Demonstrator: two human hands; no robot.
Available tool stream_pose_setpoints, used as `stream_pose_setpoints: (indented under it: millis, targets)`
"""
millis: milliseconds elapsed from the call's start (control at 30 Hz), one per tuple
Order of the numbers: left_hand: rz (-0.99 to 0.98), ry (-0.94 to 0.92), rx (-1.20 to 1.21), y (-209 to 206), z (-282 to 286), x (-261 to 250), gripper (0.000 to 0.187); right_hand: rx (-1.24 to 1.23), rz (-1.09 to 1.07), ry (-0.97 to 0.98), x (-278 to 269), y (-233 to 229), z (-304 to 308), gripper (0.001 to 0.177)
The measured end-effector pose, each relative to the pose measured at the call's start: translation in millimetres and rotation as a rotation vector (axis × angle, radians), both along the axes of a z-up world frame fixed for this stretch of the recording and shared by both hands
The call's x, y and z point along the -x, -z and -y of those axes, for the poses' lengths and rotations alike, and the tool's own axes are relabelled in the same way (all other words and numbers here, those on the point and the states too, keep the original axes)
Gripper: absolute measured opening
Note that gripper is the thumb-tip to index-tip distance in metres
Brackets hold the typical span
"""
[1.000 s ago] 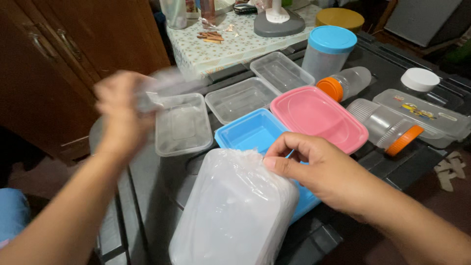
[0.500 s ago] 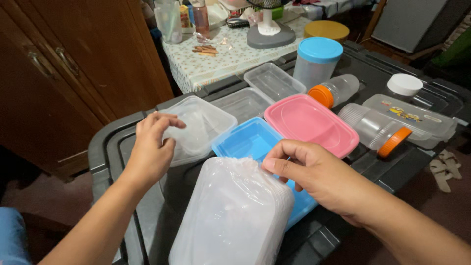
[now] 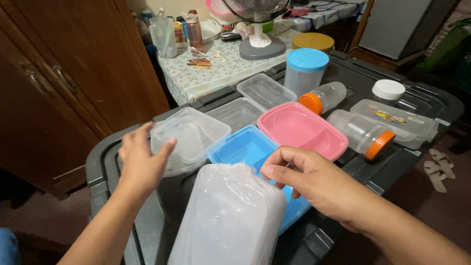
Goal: The person opens a plastic-wrapped stack of containers, removes several clear containers, and places them on a table. They then open and close various plastic containers and jars, arranging them on the table.
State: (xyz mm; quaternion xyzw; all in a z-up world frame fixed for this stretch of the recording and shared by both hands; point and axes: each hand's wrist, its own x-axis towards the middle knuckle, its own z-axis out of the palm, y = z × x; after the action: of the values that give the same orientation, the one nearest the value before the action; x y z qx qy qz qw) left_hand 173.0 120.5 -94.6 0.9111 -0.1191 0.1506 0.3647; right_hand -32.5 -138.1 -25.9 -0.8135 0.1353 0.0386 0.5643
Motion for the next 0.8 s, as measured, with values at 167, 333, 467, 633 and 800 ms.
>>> stream_pose_setpoints:
  millis: [167, 333, 467, 633, 800]
  targets:
    - [-0.262, -0.233, 0.117, 11.3, -12.4, 1.4, 0.088, -0.015, -0.007, 0.048, 8.6, 1.1, 3.5, 0.029]
    - [-0.398, -0.349, 0.047, 17.9, -35.9, -0.2, 0.097, -0.036, 0.002, 0.09, 10.2, 2.7, 10.4, 0.028]
    - [-0.423, -0.493, 0.05, 12.0, -56.2, 0.7, 0.1, -0.066, 0.024, 0.116, 12.3, 4.9, 16.7, 0.031]
    - [-0.18, -0.328, -0.03, -27.3, -35.9, 11.8, 0.101, -0.056, 0.042, 0.112, 7.7, 9.5, 36.4, 0.031]
    - [-0.144, -0.031, -0.218, -89.8, 63.5, 50.2, 0.077, -0.044, 0.138, 0.05, -0.2, 13.3, 89.3, 0.027]
